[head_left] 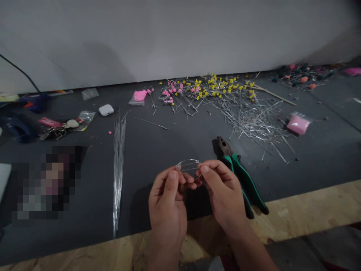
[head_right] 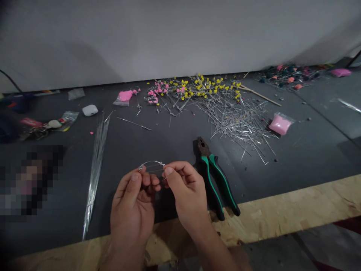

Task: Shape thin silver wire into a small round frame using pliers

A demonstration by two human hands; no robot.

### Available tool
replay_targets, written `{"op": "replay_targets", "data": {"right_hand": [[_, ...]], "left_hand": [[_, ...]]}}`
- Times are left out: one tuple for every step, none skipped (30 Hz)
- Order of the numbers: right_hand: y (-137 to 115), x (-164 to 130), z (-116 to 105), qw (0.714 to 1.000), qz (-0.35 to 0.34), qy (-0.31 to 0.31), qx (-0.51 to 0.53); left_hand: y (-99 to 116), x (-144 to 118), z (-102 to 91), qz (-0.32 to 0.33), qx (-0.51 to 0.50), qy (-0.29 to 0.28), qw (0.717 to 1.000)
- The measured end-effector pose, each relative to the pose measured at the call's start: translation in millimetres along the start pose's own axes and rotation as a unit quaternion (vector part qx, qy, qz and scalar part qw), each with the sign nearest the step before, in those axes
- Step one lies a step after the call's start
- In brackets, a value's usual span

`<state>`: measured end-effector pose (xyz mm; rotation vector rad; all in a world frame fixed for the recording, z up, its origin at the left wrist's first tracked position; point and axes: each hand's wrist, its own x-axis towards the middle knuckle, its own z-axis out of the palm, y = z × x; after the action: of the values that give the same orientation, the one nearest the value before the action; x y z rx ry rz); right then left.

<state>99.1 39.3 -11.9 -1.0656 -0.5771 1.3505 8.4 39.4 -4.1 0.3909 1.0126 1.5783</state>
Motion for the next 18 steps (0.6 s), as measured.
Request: {"op": "replay_targets", "data": {"right_hand": [[0.1, -0.1, -0.3, 1.000, 0.001, -0.002, 0.000], [0.1, -0.2, -0.6, 1.000, 0.001, -0.004, -0.001], [0.1, -0.2, -0.9, 1.000, 0.001, -0.005, -0.002], [0.1, -0.2, -1.1, 1.000, 0.000, -0.006, -0.003], [0.1, -0.3, -1.2, 1.000, -0.001, -0.006, -0.004], [0.2, -0.3, -1.2, 1.000, -0.001, -0.006, -0.006], [0.2, -0.4, -1.1, 1.000, -0.002, -0.004, -0.009], [0.2, -0.5, -1.0, 1.000, -0.002, -0.001, -0.012], [0.2, -0.6, -0.7, 1.000, -0.004, 0.002, -0.016], [0.1, -0.7, -0.5, 1.000, -0.005, 0.005, -0.021], [0.1, -0.8, -0.2, 1.000, -0.007, 0.008, -0.027], [0.0, -0.8, 0.0, 0.999, -0.010, 0.010, -0.032], [0.0, -1.0, 0.1, 0.999, -0.014, 0.012, -0.036], [0.0, -1.1, 0.1, 0.999, -0.018, 0.014, -0.040], [0.0, -1.2, 0.1, 0.999, -0.023, 0.015, -0.045], [0.1, -1.3, 0.1, 0.998, -0.028, 0.017, -0.050], [0.2, -1.3, 0.1, 0.998, -0.033, 0.019, -0.054], [0.2, -1.3, 0.3, 0.997, -0.036, 0.020, -0.058]], "left_hand": [[0.0, -0.2, -0.4, 0.000, -0.001, 0.000, 1.000], [0.0, -0.4, -0.7, 0.000, -0.001, -0.001, 1.000], [0.0, -0.5, -1.1, 0.002, -0.002, -0.003, 1.000], [0.0, -0.6, -1.4, 0.002, -0.001, -0.005, 1.000], [-0.1, -0.6, -1.6, 0.004, -0.001, -0.008, 1.000], [-0.3, -0.6, -1.7, 0.006, -0.002, -0.010, 1.000], [-0.5, -0.6, -1.7, 0.006, -0.002, -0.010, 1.000], [-0.7, -0.6, -1.7, 0.006, -0.002, -0.010, 1.000], [-0.8, -0.5, -1.7, 0.004, -0.002, -0.009, 1.000], [-1.0, -0.5, -1.7, 0.003, -0.001, -0.008, 1.000], [-1.1, -0.5, -1.7, 0.002, -0.001, -0.008, 1.000], [-1.1, -0.6, -1.6, 0.001, -0.001, -0.010, 1.000], [-1.1, -0.7, -1.6, 0.002, -0.002, -0.012, 1.000], [-1.2, -0.8, -1.5, 0.002, -0.004, -0.015, 1.000], [-1.2, -1.0, -1.4, 0.004, -0.005, -0.019, 1.000], [-1.4, -1.2, -1.3, 0.005, -0.006, -0.021, 1.000], [-1.8, -1.4, -1.3, 0.006, -0.006, -0.023, 1.000], [-2.2, -1.7, -1.3, 0.007, -0.005, -0.025, 1.000]]}}
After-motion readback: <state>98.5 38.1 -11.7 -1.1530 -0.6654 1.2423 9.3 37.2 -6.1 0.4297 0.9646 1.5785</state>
